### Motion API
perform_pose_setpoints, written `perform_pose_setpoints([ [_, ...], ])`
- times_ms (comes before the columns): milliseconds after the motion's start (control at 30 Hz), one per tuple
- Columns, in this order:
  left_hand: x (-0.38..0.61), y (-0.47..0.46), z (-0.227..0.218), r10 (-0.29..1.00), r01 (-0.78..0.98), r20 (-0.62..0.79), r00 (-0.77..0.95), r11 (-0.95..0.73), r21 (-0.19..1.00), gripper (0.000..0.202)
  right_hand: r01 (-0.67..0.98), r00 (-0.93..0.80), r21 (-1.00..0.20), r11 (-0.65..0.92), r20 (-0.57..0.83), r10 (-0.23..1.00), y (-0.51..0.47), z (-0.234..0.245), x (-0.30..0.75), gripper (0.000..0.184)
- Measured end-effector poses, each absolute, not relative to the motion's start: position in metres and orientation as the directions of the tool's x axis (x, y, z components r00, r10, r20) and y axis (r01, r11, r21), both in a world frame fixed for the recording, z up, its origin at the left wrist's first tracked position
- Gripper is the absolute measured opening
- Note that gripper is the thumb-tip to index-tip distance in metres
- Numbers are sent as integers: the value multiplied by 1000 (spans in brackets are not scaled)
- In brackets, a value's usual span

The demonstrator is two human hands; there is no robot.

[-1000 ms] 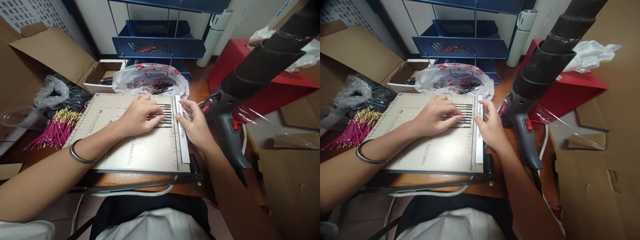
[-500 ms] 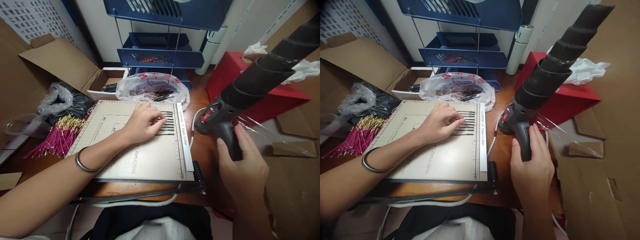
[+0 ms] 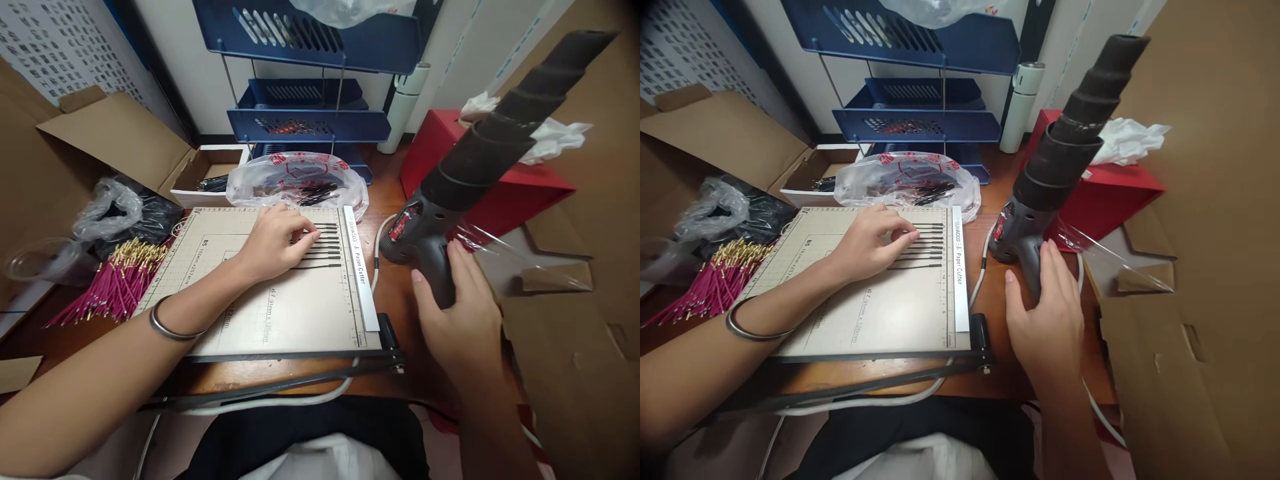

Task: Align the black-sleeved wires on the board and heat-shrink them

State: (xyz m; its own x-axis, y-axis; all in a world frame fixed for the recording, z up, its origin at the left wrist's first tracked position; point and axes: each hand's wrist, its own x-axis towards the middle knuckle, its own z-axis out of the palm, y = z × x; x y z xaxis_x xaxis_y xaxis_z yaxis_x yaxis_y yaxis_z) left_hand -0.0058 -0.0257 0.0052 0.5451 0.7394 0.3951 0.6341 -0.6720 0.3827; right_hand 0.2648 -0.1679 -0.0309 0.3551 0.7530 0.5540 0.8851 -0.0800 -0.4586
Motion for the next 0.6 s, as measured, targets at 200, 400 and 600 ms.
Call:
perform_pose_setpoints([
  [200, -5, -26, 3, 707, 603, 387, 591, -707, 371, 31, 806, 437, -589, 59, 659, 612, -170, -20, 245, 52],
  [400, -4, -24, 6, 695, 602, 353, 626, -719, 349, 33, 9, 519, -955, 295, 257, 815, -150, 12, 227, 32],
  [600, -3, -23, 8, 690, 607, 338, 640, -724, 328, 33, -533, 173, -838, 115, 25, 985, -114, 33, 243, 69],
])
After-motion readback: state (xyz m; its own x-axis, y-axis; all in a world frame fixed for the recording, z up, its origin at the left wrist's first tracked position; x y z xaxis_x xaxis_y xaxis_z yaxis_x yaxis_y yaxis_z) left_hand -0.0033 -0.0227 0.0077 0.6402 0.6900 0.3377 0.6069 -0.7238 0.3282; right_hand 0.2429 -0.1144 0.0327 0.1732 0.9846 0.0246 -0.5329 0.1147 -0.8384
